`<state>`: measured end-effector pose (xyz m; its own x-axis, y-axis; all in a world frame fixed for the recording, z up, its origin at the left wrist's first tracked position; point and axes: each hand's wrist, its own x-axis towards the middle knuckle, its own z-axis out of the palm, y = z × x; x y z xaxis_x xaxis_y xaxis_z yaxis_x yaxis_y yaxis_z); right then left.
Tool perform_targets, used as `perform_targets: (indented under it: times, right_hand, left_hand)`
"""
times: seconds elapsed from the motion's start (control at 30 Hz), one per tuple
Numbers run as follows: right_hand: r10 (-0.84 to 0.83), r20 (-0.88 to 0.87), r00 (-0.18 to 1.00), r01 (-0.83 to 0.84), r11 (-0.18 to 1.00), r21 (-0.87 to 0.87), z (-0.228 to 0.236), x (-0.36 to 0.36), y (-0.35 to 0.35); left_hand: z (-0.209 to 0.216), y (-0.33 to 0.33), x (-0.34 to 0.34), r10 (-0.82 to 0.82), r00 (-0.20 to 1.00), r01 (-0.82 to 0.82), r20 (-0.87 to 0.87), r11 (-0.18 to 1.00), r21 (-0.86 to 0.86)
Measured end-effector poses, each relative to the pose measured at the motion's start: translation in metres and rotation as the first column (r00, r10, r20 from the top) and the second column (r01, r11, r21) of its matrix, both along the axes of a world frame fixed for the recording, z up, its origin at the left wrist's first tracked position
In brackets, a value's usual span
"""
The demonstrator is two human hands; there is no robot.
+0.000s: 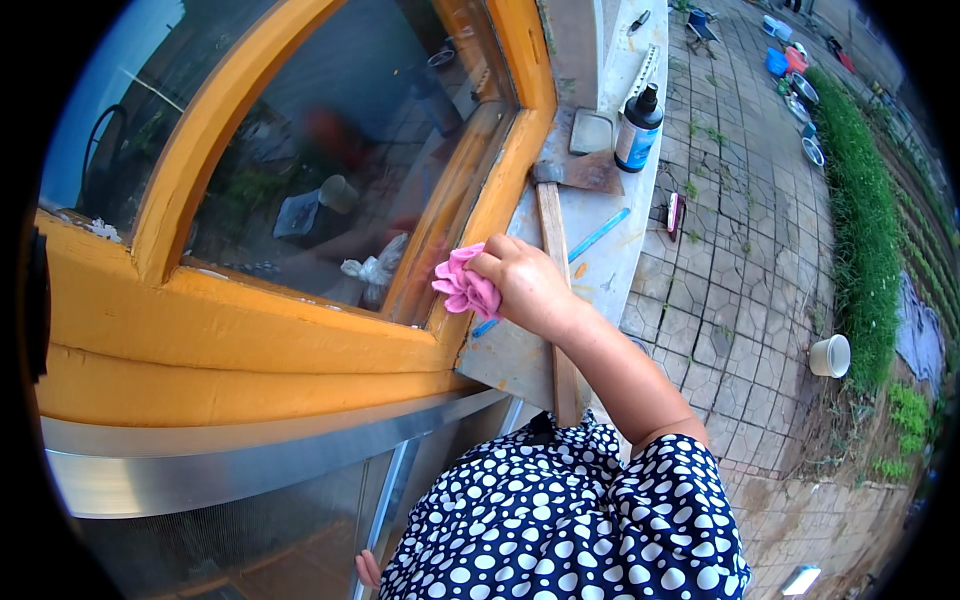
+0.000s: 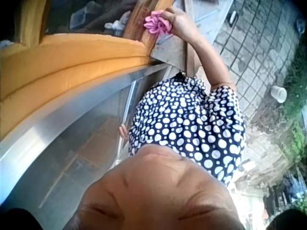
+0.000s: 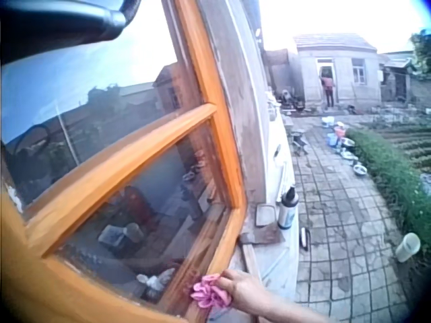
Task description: The person wipes the exterior surfaces of a window assembly using a pink cloth. They clean the yellow wooden frame, the glass panes, and the metal screen door frame and handle. The person moves around the window to reach different sections, including the lower sills and the screen door.
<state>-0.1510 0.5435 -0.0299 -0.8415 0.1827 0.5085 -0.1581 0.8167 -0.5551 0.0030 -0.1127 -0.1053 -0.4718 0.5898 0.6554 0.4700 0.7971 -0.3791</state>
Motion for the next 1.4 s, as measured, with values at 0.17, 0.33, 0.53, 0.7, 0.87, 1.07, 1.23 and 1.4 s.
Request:
perform_targets:
  times: [0.17,0.33,0.53,0.7,0.87,1.07,1.23,1.4]
  right_hand:
    - [-0.187,0.021,0.982,0.185,0.932,-0.311,-0.024,-0.031,0.065]
    - [-0.458,-0.181,0.870,-0.083,0.226,-0.971,-0.029,-0.076,0.141]
    - [-0.452,-0.151,0.879,-0.089,0.156,-0.984,-0.034,-0.110,0.185]
    - [-0.237,0.145,0.960,0.214,0.298,-0.930,-0.047,-0.107,0.174]
    - [-0.241,0.278,0.930,0.364,0.488,-0.794,-0.040,-0.081,0.145]
    - [-0.179,0.277,0.944,0.329,0.576,-0.748,-0.032,-0.055,0.096]
    - [-0.039,0.285,0.958,0.254,0.582,-0.773,-0.028,-0.028,0.049]
    - [0.041,0.323,0.946,0.227,0.625,-0.747,-0.046,-0.007,0.013]
  left_hand:
    - [0.000,0.010,-0.009,-0.001,1.000,0.001,-0.019,1.000,0.005]
    - [0.000,0.019,-0.018,-0.002,0.999,0.003,-0.034,1.000,0.009]
    - [0.001,0.027,-0.030,-0.013,0.998,0.014,-0.056,1.000,0.015]
    - [-0.001,0.033,-0.029,-0.008,0.998,0.009,-0.059,1.000,0.021]
    - [0.001,0.035,-0.029,-0.018,0.998,0.019,-0.059,1.000,0.024]
    - [0.001,0.031,-0.023,-0.020,0.998,0.022,-0.060,0.999,0.028]
    - [0.005,0.023,0.002,0.008,0.998,-0.006,-0.055,1.000,0.028]
    - [0.002,0.022,0.008,0.010,0.998,-0.008,-0.064,0.999,0.044]
